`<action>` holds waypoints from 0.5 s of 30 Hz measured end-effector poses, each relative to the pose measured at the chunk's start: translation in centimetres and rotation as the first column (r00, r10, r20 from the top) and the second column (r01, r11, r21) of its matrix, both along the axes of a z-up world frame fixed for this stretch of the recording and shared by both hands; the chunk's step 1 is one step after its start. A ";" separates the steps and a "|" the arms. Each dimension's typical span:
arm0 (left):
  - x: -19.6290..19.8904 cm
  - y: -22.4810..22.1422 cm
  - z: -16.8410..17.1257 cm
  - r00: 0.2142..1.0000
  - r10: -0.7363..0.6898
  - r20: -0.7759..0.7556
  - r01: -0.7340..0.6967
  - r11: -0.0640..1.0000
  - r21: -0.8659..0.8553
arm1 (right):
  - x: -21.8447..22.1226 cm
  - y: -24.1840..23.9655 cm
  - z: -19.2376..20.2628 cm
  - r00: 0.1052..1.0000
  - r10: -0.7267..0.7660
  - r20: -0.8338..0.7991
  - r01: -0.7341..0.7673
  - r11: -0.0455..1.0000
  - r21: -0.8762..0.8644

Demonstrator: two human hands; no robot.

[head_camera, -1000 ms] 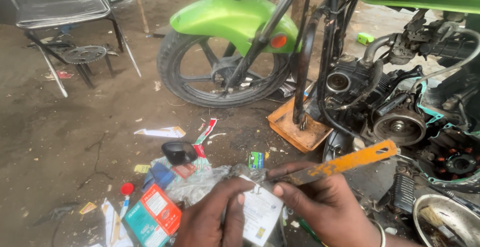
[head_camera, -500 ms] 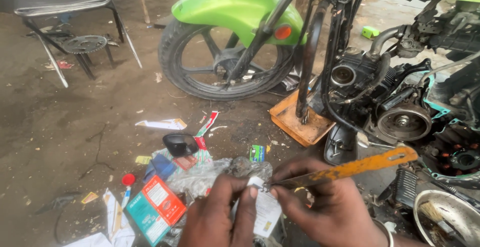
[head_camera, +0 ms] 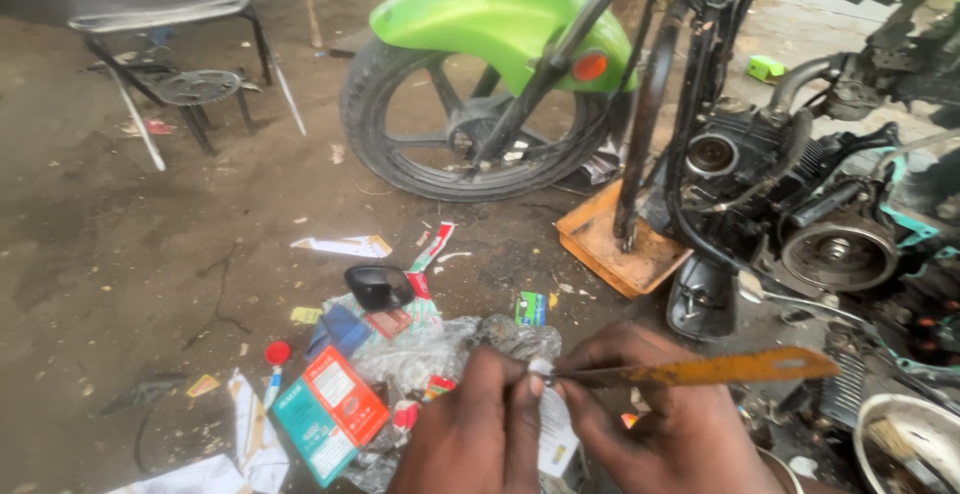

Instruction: Disassembling and inspecting a motorcycle starter motor component using a file or scraping tool.

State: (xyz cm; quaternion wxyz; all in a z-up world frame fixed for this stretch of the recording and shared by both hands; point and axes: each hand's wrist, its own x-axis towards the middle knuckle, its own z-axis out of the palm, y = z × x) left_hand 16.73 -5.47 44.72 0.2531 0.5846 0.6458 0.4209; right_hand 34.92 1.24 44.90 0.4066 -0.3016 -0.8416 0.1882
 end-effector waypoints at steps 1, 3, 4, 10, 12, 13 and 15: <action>0.0 0.0 -0.4 1.000 -0.015 0.000 0.015 0.999 0.049 | 0.0 0.1 -0.5 0.998 -0.055 0.010 0.055 0.998 0.013; 0.0 0.1 -1.6 1.000 -0.028 0.005 0.028 0.992 0.121 | 0.1 0.1 -1.8 0.998 -0.070 -0.005 0.070 0.997 -0.029; 0.0 0.2 -2.1 0.999 -0.049 0.011 0.046 0.981 0.190 | 0.1 0.1 -2.4 0.996 -0.091 -0.015 0.090 0.993 -0.073; 0.8 1.0 -5.7 0.996 -0.050 -0.069 0.070 0.943 0.325 | 0.4 1.1 -3.9 0.997 -0.024 -0.070 0.020 0.999 -0.050; 1.0 1.6 -8.1 0.995 -0.034 -0.092 0.068 0.921 0.385 | 2.3 3.2 -8.7 0.998 0.040 -0.040 -0.041 0.998 -0.036; 1.1 1.9 -9.2 0.991 -0.070 -0.114 0.113 0.893 0.435 | 2.4 2.5 -11.5 0.999 0.052 -0.004 -0.052 0.998 -0.028; 0.7 0.6 -6.6 0.990 -0.009 -0.143 0.065 0.918 0.392 | 5.7 8.8 -16.1 0.995 0.071 0.064 -0.071 0.997 -0.007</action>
